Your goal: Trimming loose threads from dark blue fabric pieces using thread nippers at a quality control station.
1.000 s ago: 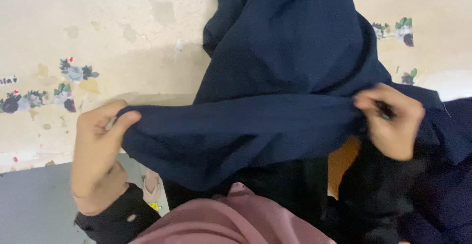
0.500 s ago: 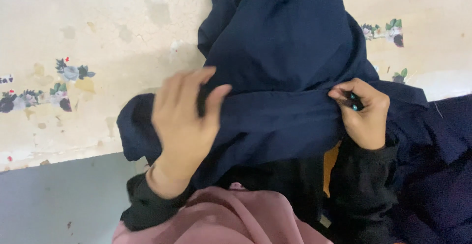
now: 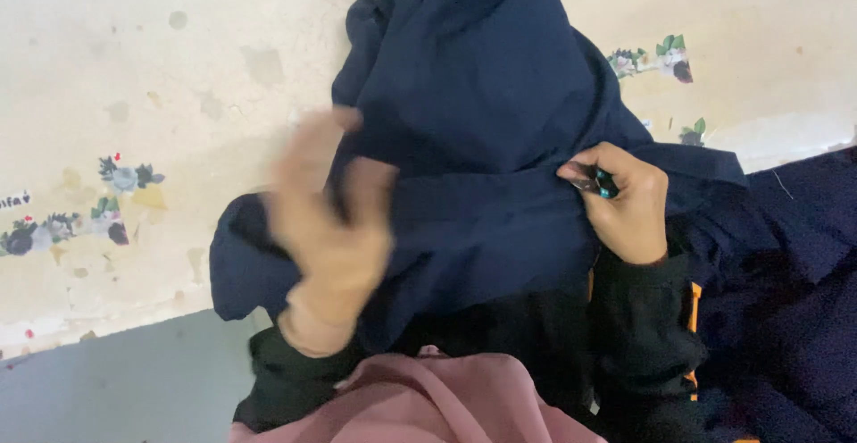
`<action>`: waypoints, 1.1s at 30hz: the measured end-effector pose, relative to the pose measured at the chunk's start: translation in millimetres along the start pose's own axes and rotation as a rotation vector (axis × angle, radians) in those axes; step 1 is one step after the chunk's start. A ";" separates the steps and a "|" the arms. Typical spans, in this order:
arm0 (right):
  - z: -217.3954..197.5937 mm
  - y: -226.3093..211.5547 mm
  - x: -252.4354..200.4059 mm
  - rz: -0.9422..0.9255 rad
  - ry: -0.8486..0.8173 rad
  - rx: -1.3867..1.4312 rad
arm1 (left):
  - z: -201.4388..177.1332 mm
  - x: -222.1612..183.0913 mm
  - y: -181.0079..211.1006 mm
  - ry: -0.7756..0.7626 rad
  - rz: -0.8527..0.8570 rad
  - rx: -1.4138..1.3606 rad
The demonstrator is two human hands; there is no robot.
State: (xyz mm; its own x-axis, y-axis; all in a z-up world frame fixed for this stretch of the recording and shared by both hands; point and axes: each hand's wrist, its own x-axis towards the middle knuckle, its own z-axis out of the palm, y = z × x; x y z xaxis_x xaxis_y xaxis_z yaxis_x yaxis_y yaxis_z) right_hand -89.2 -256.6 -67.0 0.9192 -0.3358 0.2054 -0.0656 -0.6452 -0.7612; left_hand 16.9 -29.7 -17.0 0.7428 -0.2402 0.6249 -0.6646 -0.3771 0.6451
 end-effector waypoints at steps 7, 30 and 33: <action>-7.4 -20.4 -14.1 -0.307 0.141 0.014 | 22.1 -16.3 -1.5 -0.599 0.281 0.057; 1.6 51.0 -12.4 0.031 0.307 0.367 | -122.6 -29.6 -60.6 0.350 -0.409 -0.613; -2.4 28.7 -13.4 0.133 0.091 0.429 | -131.6 -27.4 -144.1 0.584 -0.559 0.126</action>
State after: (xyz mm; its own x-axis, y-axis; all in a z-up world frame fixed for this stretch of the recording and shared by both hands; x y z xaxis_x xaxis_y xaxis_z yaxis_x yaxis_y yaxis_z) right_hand -104.3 -272.2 -90.1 0.8745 -0.4679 0.1278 0.0042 -0.2563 -0.9666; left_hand 81.7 149.0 -69.3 0.7767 0.5050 0.3765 -0.1690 -0.4088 0.8969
